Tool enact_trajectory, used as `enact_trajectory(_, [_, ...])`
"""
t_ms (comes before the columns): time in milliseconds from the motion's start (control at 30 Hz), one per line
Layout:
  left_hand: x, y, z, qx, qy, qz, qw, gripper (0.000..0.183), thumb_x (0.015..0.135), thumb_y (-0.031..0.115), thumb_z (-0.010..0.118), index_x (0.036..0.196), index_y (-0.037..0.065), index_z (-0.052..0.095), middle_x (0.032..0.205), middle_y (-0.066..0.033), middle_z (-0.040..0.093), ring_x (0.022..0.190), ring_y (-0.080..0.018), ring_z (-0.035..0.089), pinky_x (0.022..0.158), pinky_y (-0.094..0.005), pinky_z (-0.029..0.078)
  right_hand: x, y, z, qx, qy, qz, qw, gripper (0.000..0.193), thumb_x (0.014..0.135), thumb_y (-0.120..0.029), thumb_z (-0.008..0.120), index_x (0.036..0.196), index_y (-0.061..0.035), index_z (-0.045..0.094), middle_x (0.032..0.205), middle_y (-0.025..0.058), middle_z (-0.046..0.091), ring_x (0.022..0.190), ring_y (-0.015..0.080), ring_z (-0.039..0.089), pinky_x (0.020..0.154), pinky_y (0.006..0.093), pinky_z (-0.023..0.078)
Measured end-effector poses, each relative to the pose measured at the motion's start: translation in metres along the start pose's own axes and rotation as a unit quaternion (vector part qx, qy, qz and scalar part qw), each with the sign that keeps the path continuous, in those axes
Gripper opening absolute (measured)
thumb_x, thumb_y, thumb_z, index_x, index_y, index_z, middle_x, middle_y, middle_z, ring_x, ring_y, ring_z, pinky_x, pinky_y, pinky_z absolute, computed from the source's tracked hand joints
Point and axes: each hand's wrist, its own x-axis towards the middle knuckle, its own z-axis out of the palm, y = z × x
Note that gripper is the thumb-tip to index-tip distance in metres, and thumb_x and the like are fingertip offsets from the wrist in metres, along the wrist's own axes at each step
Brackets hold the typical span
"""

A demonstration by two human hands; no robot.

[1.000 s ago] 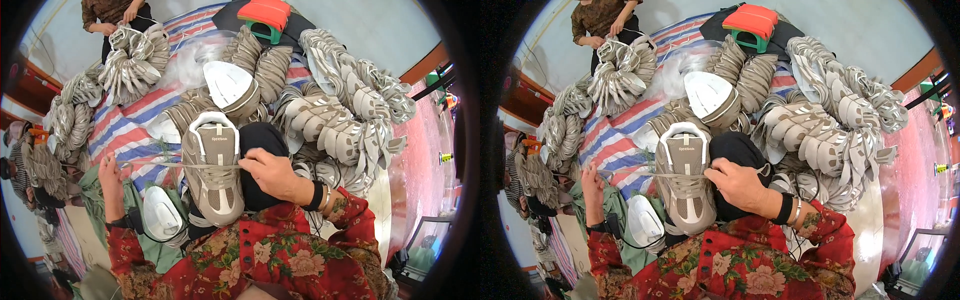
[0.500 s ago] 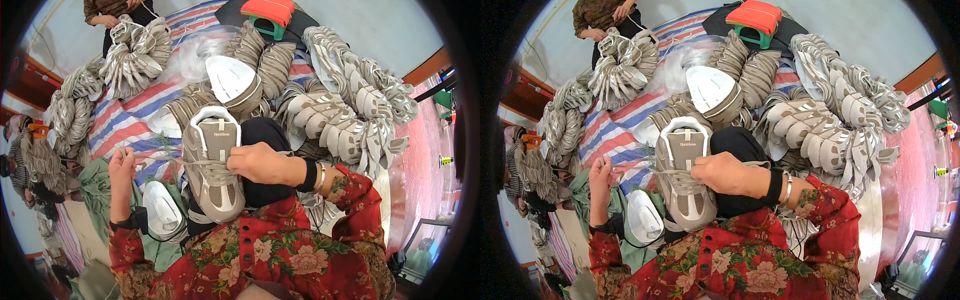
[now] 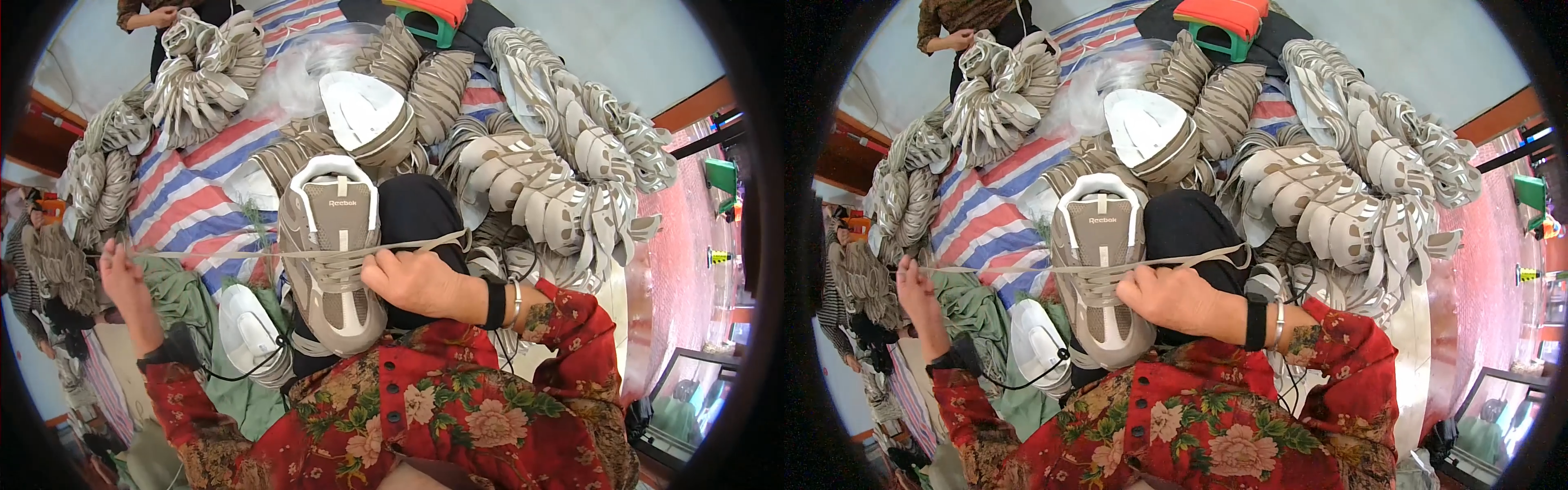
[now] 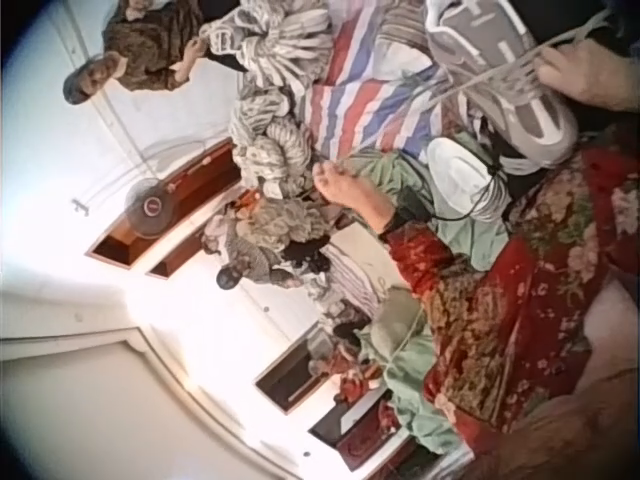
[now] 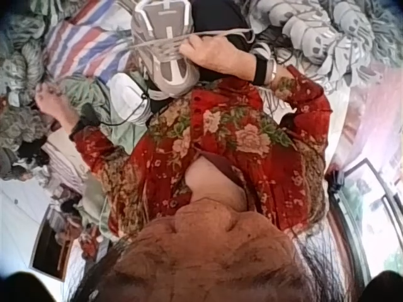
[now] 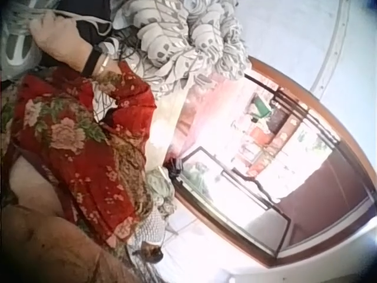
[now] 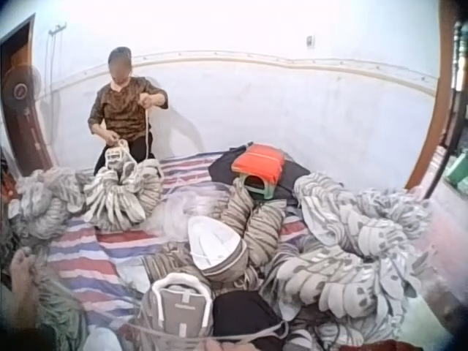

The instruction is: Lacing shoe uppers by threading shoelaces through eyelets and securing them.

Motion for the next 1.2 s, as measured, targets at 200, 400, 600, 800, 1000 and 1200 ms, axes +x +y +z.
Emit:
enact_trajectory(200, [-0.033,-0.001,0.019,0.209,-0.176,-0.118,0.955,0.01,0.093,0.014,0.055,0.096,0.006,0.058,0.069,0.0018,0.048,0.05,-0.0073,0.039,0.043,-0.0215,0.031,-0.008,0.015,-0.03,0.046,0.116,0.114,0.986,0.039,0.068,-0.011,0.071,0.104,-0.0043,0.058,0.106,0.0116,0.058,0.086,0.0301,0.058,0.075,0.0385,0.046])
enact_trajectory(400, [-0.096,-0.032,0.078,0.377,-0.291,0.182,0.86,0.022,0.094,0.015,0.048,0.082,0.0,0.059,0.083,-0.0118,0.056,0.085,-0.026,0.054,0.077,-0.0365,0.042,-0.013,0.012,-0.028,0.17,-0.013,0.119,0.978,0.018,0.078,-0.019,0.066,0.072,-0.0036,0.061,0.117,0.0187,0.056,0.105,0.0308,0.054,0.086,0.0448,0.042])
enact_trajectory(600, [-0.188,0.014,0.134,0.116,-0.411,0.008,0.904,0.019,0.095,0.01,0.051,0.097,0.0,0.067,0.086,-0.006,0.063,0.067,-0.0101,0.057,0.064,-0.022,0.046,-0.097,0.082,-0.086,0.911,0.158,0.281,0.257,0.023,0.095,-0.01,0.046,0.106,0.0046,0.058,0.077,0.0029,0.051,0.049,0.0027,0.036,0.04,0.0182,0.025])
enact_trajectory(800, [-0.181,0.002,0.117,0.139,-0.487,-0.114,0.855,0.021,0.095,0.016,0.052,0.089,0.001,0.066,0.077,-0.002,0.06,0.062,-0.0087,0.051,0.059,-0.0226,0.041,-0.282,0.145,-0.119,0.746,0.515,0.365,0.212,0.018,0.096,-0.015,0.05,0.1,0.0021,0.057,0.07,-0.0006,0.051,0.047,0.003,0.033,0.043,0.0175,0.025])
enact_trajectory(1000, [-0.183,0.005,0.126,0.172,-0.503,-0.05,0.846,0.027,0.094,0.021,0.054,0.078,0.001,0.062,0.07,-0.0013,0.054,0.064,-0.0097,0.048,0.06,-0.025,0.04,-0.309,0.143,-0.155,0.428,0.658,0.509,0.353,0.013,0.09,-0.022,0.061,0.088,-0.0094,0.064,0.07,-0.0013,0.057,0.059,0.0111,0.047,0.056,0.0252,0.04])
enact_trajectory(1200, [-0.178,0.007,0.134,0.162,-0.494,-0.123,0.846,0.026,0.092,0.021,0.057,0.076,0.001,0.06,0.066,-0.0009,0.054,0.063,-0.0099,0.048,0.059,-0.0258,0.039,-0.364,0.162,-0.17,0.441,0.543,0.448,0.556,0.007,0.089,-0.015,0.06,0.087,-0.0096,0.064,0.069,-0.001,0.055,0.059,0.0107,0.047,0.058,0.0251,0.04])
